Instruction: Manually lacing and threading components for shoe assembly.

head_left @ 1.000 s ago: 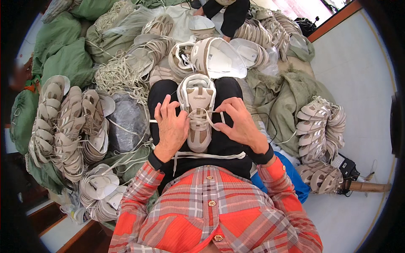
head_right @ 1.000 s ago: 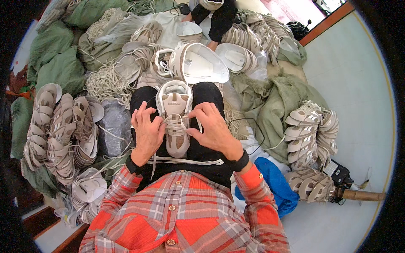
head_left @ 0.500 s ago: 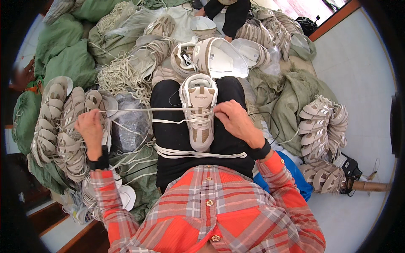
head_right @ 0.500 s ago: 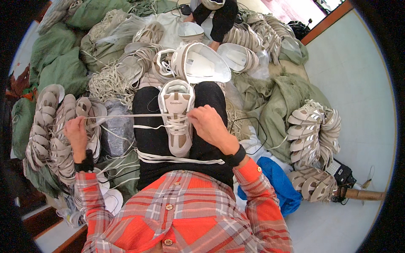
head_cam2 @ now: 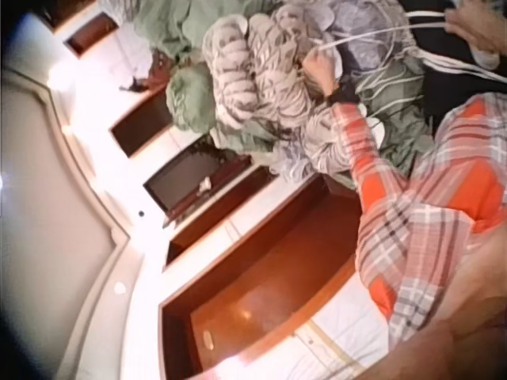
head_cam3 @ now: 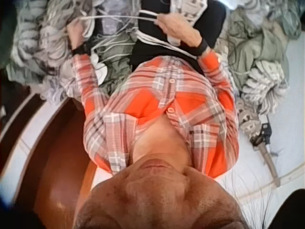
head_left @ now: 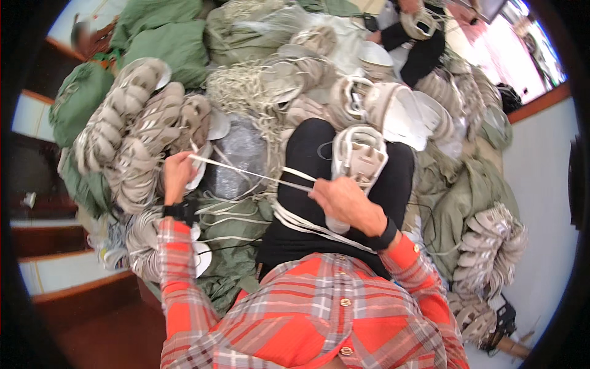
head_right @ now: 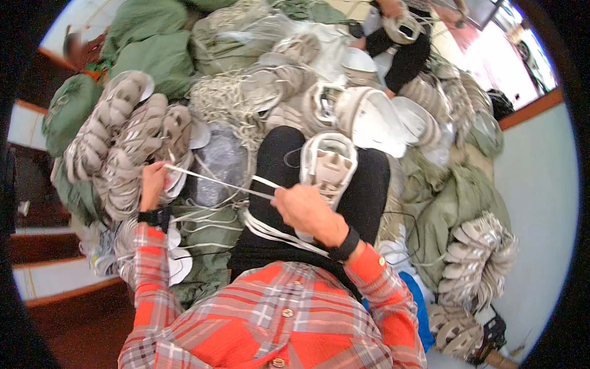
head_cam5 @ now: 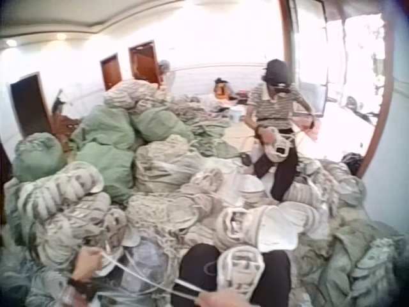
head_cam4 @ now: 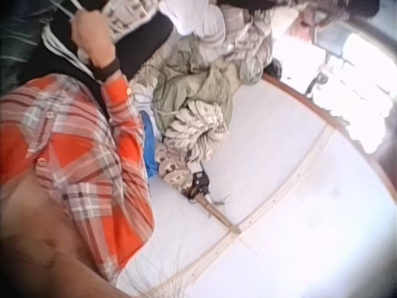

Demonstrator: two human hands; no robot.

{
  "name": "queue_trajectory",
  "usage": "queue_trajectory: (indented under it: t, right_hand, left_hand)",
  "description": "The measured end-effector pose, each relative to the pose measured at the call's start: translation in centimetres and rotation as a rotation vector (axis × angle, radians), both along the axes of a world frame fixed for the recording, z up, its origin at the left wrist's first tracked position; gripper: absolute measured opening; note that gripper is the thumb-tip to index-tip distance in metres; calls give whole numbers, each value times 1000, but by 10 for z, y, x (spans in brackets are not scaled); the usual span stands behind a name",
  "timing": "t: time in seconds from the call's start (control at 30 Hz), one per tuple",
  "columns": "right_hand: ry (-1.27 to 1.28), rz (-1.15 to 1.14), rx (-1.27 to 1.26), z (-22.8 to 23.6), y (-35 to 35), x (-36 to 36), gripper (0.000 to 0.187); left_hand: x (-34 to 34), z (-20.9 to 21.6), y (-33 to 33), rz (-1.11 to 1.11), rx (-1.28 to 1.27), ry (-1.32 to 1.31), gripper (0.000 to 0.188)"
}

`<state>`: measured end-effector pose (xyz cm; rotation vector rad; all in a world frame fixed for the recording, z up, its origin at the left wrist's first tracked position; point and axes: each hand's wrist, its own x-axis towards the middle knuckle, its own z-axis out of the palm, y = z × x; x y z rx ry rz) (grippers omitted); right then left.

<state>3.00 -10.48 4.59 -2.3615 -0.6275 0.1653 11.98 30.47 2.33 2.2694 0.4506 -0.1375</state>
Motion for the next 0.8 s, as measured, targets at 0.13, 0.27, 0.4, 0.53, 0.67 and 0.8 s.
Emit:
queue_trajectory:
  t: [0.13,0.27,0.4,0.53,0.67,0.8]
  right_hand:
    - [-3,273,3,5,51,-35,22]
    - [0,540,83,4,83,-57,13]
    - [73,643,137,6,87,-64,15]
    - [-35,726,192,-12,80,-62,16]
    - [205,527,-57,23,44,-43,16]
    - [29,-410,-78,22,-27,-12,8]
  left_hand:
    - [4,18,-62,192,-1118,16,35]
    - [7,25,-116,130,-919,-204,37]
    - [9,33,-157,-54,-829,-380,37]
    - [6,30,-201,-211,-891,-123,35]
    - [-27,8,-245,-595,-527,-65,20]
    - [-35,-6,-269,-814,-175,-354,17]
